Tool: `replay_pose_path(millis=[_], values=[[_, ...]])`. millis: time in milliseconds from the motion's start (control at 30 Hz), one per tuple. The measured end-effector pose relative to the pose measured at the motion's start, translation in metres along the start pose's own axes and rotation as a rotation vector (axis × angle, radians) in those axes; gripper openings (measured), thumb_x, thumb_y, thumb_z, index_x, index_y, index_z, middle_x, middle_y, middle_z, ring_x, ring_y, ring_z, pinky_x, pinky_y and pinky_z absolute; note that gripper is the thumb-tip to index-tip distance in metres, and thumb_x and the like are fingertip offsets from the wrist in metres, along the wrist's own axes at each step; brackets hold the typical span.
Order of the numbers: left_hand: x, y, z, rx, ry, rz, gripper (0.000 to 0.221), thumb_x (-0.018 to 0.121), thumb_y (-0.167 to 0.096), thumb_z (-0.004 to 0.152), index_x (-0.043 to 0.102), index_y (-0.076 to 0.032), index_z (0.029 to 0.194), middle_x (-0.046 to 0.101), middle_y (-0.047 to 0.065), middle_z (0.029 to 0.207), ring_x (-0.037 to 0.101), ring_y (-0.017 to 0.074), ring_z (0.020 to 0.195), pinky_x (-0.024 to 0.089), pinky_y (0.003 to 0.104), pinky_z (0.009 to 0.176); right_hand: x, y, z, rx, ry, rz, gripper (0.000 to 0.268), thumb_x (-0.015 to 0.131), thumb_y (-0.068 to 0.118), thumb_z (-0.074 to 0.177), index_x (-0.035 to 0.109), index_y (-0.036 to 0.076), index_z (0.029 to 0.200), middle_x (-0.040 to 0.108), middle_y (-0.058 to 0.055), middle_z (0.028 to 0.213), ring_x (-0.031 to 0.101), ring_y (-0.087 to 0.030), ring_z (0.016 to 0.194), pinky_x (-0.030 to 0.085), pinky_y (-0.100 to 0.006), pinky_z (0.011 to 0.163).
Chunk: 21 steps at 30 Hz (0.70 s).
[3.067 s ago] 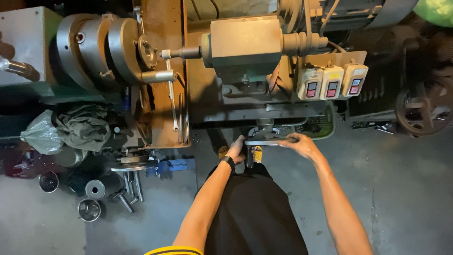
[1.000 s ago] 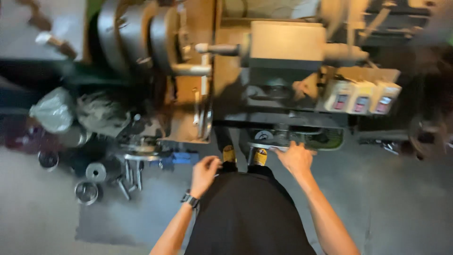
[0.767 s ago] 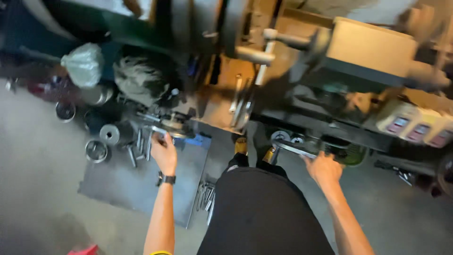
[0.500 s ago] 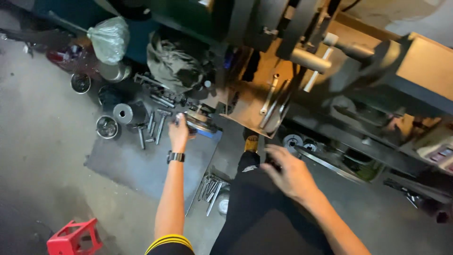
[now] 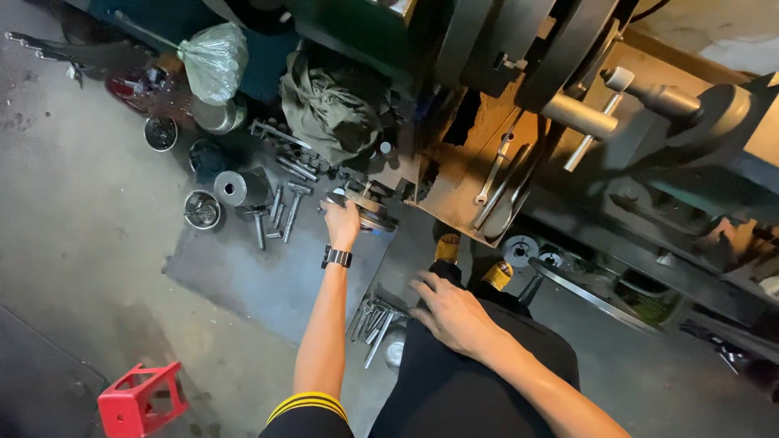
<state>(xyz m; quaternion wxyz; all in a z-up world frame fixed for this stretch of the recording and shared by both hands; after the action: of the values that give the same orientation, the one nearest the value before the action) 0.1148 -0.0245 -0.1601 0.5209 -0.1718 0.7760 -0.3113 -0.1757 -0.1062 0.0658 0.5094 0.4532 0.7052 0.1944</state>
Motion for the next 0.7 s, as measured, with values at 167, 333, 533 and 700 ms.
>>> replay_pose_path(millis=[167,333,533,700], values=[[0.004,0.014,0.011,-0.065,0.052,0.018,0.059,0.058,-0.027,0.093,0.038,0.020,0.122,0.063,0.045,0.108,0.062,0.0568,0.108,0.050,0.054,0.097,-0.001,-0.006,-0.001,0.021,-0.001,-0.004,0.053,0.064,0.034,0.095,0.050,0.008,0.140,0.049,-0.017,0.143,0.059,-0.036,0.121,0.053,-0.045,0.095],[-0.007,-0.002,0.009,-0.029,0.024,0.074,0.059,0.060,-0.032,0.092,0.045,0.020,0.116,0.064,0.046,0.107,0.063,0.0564,0.108,0.050,0.054,0.097,0.001,-0.014,-0.007,0.048,0.017,-0.004,0.054,0.064,0.036,0.096,0.050,0.009,0.141,0.049,-0.015,0.144,0.061,-0.034,0.120,0.054,-0.044,0.096],[-0.064,-0.084,-0.049,0.116,-0.062,0.389,0.088,0.068,-0.051,0.094,0.040,0.020,0.138,0.068,0.036,0.095,0.068,0.0502,0.088,0.056,0.053,0.076,-0.041,-0.073,-0.066,0.313,-0.213,0.140,0.048,0.071,0.033,0.088,0.063,0.013,0.131,0.070,-0.014,0.120,0.072,-0.029,0.101,0.058,-0.040,0.086],[-0.095,-0.204,-0.169,0.517,-0.013,0.286,0.030,0.066,-0.035,0.091,0.068,-0.006,0.086,0.069,0.015,0.086,0.067,0.0376,0.081,0.052,0.050,0.068,0.016,-0.336,-0.185,0.675,-0.392,0.128,0.036,0.064,0.036,0.096,0.076,0.012,0.121,0.077,-0.016,0.093,0.073,-0.028,0.082,0.055,-0.039,0.078]])
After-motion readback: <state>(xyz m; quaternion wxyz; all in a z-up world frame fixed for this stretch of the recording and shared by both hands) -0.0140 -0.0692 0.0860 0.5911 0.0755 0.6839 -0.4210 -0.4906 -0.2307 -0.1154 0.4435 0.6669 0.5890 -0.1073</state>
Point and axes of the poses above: each hand's wrist, its own z-axis towards the middle knuckle, its own x-axis out of the palm, y = z × x, the point moved 7 cm from there along z, towards the middle knuckle
